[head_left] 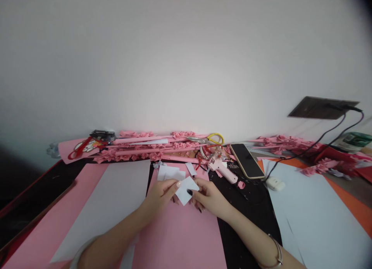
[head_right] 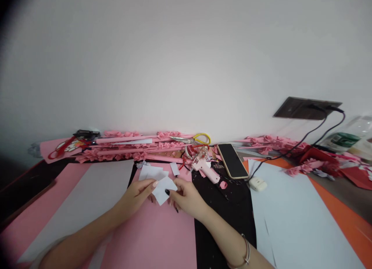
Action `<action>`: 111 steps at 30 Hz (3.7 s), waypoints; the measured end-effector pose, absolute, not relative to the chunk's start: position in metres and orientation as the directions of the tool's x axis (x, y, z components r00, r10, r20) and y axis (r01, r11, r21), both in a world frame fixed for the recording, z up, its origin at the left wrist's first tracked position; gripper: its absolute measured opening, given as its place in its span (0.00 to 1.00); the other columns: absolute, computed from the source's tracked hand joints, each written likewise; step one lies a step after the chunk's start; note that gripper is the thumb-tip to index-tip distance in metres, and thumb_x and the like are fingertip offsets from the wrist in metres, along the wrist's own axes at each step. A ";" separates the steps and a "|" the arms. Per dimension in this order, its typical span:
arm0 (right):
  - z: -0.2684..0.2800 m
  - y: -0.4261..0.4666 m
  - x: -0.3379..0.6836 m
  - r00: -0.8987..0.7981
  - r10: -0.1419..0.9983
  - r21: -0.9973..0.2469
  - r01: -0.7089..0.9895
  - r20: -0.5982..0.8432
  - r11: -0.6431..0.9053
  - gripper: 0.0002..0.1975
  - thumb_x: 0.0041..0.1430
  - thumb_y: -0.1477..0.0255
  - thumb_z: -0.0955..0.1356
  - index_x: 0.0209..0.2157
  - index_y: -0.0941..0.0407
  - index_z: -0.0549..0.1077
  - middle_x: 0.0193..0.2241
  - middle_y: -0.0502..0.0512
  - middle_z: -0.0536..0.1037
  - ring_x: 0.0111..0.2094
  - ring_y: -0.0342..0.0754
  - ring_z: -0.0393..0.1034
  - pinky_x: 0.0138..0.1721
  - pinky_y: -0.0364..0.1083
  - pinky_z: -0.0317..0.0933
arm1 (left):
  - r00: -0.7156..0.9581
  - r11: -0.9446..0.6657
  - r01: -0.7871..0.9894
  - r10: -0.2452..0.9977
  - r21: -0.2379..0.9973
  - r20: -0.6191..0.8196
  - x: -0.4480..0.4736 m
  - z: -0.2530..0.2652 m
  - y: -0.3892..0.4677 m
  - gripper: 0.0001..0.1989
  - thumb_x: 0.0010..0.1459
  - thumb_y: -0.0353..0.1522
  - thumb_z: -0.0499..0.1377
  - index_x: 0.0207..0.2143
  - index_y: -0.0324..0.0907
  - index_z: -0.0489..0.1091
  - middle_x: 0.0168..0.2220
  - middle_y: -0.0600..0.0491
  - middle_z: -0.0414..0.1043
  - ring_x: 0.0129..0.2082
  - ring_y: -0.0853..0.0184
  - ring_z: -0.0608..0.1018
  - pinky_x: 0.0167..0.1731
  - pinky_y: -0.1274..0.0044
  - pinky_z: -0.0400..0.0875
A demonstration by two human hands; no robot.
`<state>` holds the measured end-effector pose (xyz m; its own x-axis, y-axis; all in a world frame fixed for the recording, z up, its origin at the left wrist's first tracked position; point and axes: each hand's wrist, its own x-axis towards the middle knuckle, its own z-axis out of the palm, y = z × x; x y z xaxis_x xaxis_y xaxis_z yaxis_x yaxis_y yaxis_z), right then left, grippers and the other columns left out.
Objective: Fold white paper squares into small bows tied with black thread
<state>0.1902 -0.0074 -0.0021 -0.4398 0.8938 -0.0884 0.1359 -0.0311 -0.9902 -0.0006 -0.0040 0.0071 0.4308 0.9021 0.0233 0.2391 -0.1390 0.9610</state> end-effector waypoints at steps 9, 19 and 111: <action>0.001 -0.005 0.190 -0.418 0.906 -0.997 0.026 -0.071 -0.066 0.11 0.56 0.64 0.64 0.30 0.59 0.64 0.16 0.46 0.71 0.10 0.37 0.60 0.11 0.36 0.51 | 0.473 0.038 0.043 0.879 0.998 -0.054 0.001 0.002 0.002 0.12 0.58 0.36 0.51 0.39 0.39 0.68 0.23 0.56 0.70 0.22 0.69 0.74 0.26 0.78 0.68; -0.003 -0.003 0.194 -0.388 0.918 -0.932 -0.296 -0.083 -0.209 0.10 0.50 0.70 0.67 0.34 0.60 0.68 0.16 0.50 0.74 0.12 0.40 0.64 0.14 0.38 0.58 | 0.486 0.141 -0.035 0.867 0.989 -0.106 -0.004 0.002 0.004 0.12 0.54 0.35 0.56 0.38 0.37 0.71 0.25 0.52 0.72 0.25 0.69 0.74 0.30 0.77 0.68; -0.002 -0.007 0.194 -0.207 0.975 -0.959 0.251 0.081 0.133 0.16 0.50 0.70 0.69 0.16 0.56 0.60 0.12 0.44 0.63 0.12 0.38 0.56 0.15 0.38 0.49 | 0.303 -0.036 0.237 0.952 0.971 -0.039 -0.002 0.003 -0.001 0.19 0.47 0.36 0.61 0.15 0.41 0.53 0.12 0.63 0.56 0.14 0.76 0.60 0.16 0.83 0.53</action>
